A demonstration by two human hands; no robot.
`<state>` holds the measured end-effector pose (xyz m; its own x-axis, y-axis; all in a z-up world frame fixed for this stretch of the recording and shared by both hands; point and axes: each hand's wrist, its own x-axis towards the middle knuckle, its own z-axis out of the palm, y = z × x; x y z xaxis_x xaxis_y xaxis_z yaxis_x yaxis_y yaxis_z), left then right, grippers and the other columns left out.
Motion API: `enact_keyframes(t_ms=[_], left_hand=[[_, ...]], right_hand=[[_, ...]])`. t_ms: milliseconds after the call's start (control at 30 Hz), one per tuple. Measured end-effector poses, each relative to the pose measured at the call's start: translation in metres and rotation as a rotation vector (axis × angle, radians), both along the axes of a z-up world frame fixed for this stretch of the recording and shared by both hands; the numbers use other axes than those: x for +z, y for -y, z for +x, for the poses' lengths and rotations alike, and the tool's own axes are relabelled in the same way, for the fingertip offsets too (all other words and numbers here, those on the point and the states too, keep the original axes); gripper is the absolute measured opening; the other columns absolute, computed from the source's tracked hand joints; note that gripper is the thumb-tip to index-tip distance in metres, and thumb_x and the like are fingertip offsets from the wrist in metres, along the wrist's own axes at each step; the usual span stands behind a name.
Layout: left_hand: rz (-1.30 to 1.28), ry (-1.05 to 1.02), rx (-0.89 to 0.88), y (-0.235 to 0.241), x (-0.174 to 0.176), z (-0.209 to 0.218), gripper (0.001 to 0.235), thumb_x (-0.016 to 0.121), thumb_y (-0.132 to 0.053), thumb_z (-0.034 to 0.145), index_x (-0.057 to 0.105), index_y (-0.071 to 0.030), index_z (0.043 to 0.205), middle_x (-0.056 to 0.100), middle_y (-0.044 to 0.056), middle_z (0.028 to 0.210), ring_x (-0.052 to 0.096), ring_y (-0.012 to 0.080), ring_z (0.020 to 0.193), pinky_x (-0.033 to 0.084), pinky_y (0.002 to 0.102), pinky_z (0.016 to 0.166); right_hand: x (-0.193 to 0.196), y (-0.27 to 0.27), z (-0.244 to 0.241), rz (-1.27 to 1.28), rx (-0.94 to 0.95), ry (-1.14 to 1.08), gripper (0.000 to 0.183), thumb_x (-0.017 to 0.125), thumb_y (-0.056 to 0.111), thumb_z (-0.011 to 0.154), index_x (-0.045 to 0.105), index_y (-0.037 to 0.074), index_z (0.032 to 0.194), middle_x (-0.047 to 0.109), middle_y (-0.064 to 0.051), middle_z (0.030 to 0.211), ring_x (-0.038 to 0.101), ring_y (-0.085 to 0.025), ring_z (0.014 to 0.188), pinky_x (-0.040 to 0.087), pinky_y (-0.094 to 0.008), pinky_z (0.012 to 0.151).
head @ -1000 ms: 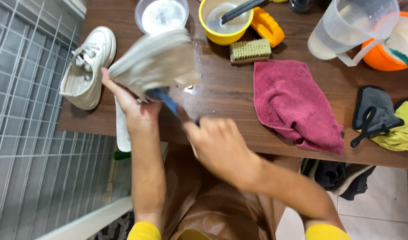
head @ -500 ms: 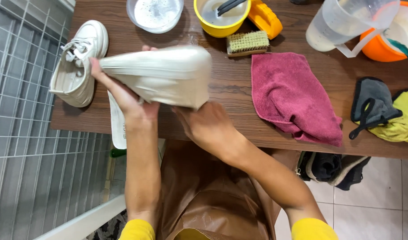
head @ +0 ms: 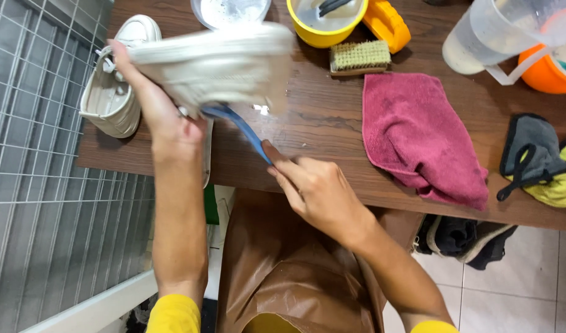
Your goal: The person scrubs the sole and sides of a white sneaker with a blue brush, then wipes the shoe with a yellow cloth. The person holds the shoe in their left hand and uses the brush and cloth with their right hand.
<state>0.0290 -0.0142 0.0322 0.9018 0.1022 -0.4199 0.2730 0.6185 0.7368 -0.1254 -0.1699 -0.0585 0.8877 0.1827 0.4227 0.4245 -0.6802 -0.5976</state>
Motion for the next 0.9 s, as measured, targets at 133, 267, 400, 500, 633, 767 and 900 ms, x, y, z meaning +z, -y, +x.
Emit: enact_keyframes(t_ms=[133,267,400,500,633,767,900], left_hand=[[0.235,0.028,-0.085,0.011,-0.016,-0.014,0.121,0.049,-0.074,0.056,0.024,-0.021,0.162,0.049,0.02,0.16,0.06,0.0028,0.046,0.036,0.015,0.026],[0.132,0.08,-0.095,0.011,-0.003,-0.006,0.126,0.049,-0.072,0.049,0.023,-0.015,0.158,0.043,0.014,0.158,0.052,0.0318,0.138,0.055,0.05,0.105],[-0.108,0.039,0.016,0.029,-0.002,-0.017,0.102,0.055,-0.056,0.059,0.051,-0.008,0.148,0.064,0.014,0.144,0.064,0.0304,0.129,0.056,0.044,0.107],[-0.062,0.151,-0.03,0.016,-0.007,-0.002,0.107,0.052,-0.061,0.056,0.052,-0.008,0.148,0.066,0.017,0.144,0.069,0.0336,0.126,0.064,0.05,0.1],[0.106,-0.035,-0.037,0.01,-0.01,-0.002,0.133,0.045,-0.071,0.038,0.039,-0.014,0.157,0.062,0.014,0.15,0.069,0.0325,0.129,0.063,0.047,0.102],[0.127,0.25,-0.015,0.004,-0.044,-0.008,0.113,0.052,-0.07,0.065,0.024,-0.01,0.157,0.024,0.015,0.165,0.026,0.0324,0.152,0.028,0.052,0.122],[-0.074,0.049,-0.023,0.001,-0.013,0.0,0.122,0.051,-0.063,0.046,0.04,-0.015,0.157,0.06,0.016,0.15,0.066,0.0394,0.128,0.063,0.053,0.1]], right_hand=[[-0.038,-0.008,0.013,-0.318,-0.175,-0.219,0.064,0.054,0.037,0.107,0.02,0.038,0.161,0.072,-0.008,0.13,0.068,-0.05,0.06,0.054,-0.069,0.057],[-0.044,-0.001,-0.006,-0.13,-0.111,0.041,0.053,0.067,0.019,0.107,0.046,0.014,0.156,0.056,-0.007,0.078,0.056,-0.027,0.06,0.049,-0.048,0.059],[-0.048,-0.012,0.004,-0.17,-0.2,-0.019,0.056,0.063,0.028,0.11,0.038,0.026,0.16,0.063,-0.005,0.09,0.06,-0.03,0.062,0.048,-0.053,0.053],[-0.046,-0.011,-0.002,-0.015,-0.144,0.058,0.051,0.068,0.014,0.109,0.048,0.015,0.156,0.054,-0.013,0.072,0.049,-0.023,0.051,0.044,-0.041,0.055],[-0.05,-0.019,-0.013,0.145,-0.149,0.036,0.053,0.07,0.005,0.105,0.049,0.014,0.153,0.057,-0.006,0.082,0.052,-0.017,0.067,0.055,-0.034,0.071],[-0.064,-0.015,-0.002,-0.059,-0.195,0.029,0.061,0.067,0.021,0.111,0.034,0.027,0.162,0.073,-0.009,0.101,0.058,-0.026,0.053,0.048,-0.046,0.053],[-0.063,-0.014,-0.023,-0.011,-0.19,0.071,0.056,0.07,0.013,0.109,0.044,0.02,0.158,0.061,-0.002,0.091,0.055,-0.02,0.067,0.049,-0.039,0.059]])
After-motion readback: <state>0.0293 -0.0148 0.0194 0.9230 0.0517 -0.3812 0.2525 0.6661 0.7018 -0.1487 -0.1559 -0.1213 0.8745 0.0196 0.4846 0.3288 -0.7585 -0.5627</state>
